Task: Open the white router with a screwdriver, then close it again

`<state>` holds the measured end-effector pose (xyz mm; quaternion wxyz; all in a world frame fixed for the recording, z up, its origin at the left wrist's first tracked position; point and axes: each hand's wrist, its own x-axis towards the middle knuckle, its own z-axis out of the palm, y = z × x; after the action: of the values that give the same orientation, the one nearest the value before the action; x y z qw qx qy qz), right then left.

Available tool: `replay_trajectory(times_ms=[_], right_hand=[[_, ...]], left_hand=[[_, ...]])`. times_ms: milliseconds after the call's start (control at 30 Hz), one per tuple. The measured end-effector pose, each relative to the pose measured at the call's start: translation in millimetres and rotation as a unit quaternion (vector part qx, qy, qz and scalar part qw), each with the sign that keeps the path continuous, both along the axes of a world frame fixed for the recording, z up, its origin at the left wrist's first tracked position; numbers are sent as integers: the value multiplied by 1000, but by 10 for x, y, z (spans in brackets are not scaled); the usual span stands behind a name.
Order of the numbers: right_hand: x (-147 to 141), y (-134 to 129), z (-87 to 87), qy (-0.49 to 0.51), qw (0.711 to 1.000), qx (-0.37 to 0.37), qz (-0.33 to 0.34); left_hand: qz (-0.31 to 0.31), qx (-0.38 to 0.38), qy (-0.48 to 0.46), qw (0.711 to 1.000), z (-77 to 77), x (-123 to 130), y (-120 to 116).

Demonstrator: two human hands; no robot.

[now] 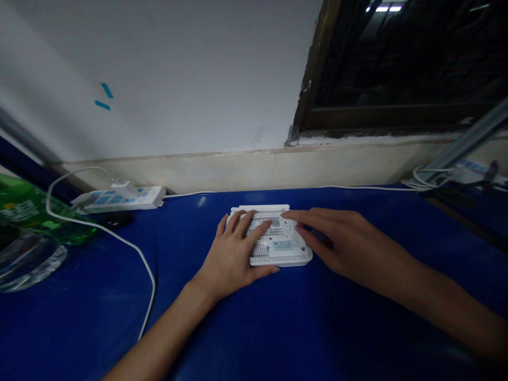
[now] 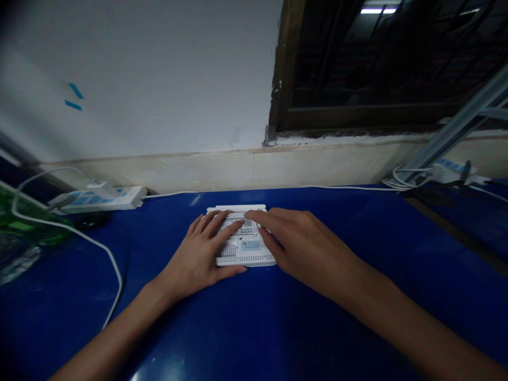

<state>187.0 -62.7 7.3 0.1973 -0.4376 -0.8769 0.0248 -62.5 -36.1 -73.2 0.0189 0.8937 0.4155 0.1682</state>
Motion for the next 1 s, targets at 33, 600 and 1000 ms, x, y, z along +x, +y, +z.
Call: replay_trajectory(times_ms=[33,600,1000], right_hand=[[0,-3,-1,4,1000,1,2],[50,-19,-87,-44,999,8,-11],[138,-79,-380,141,989,-23,-24]], left_hand=[[1,0,0,1000,1,0,-2],[0,4,0,1000,16,4,-8],[4,-3,18,1000,29,15,-5]])
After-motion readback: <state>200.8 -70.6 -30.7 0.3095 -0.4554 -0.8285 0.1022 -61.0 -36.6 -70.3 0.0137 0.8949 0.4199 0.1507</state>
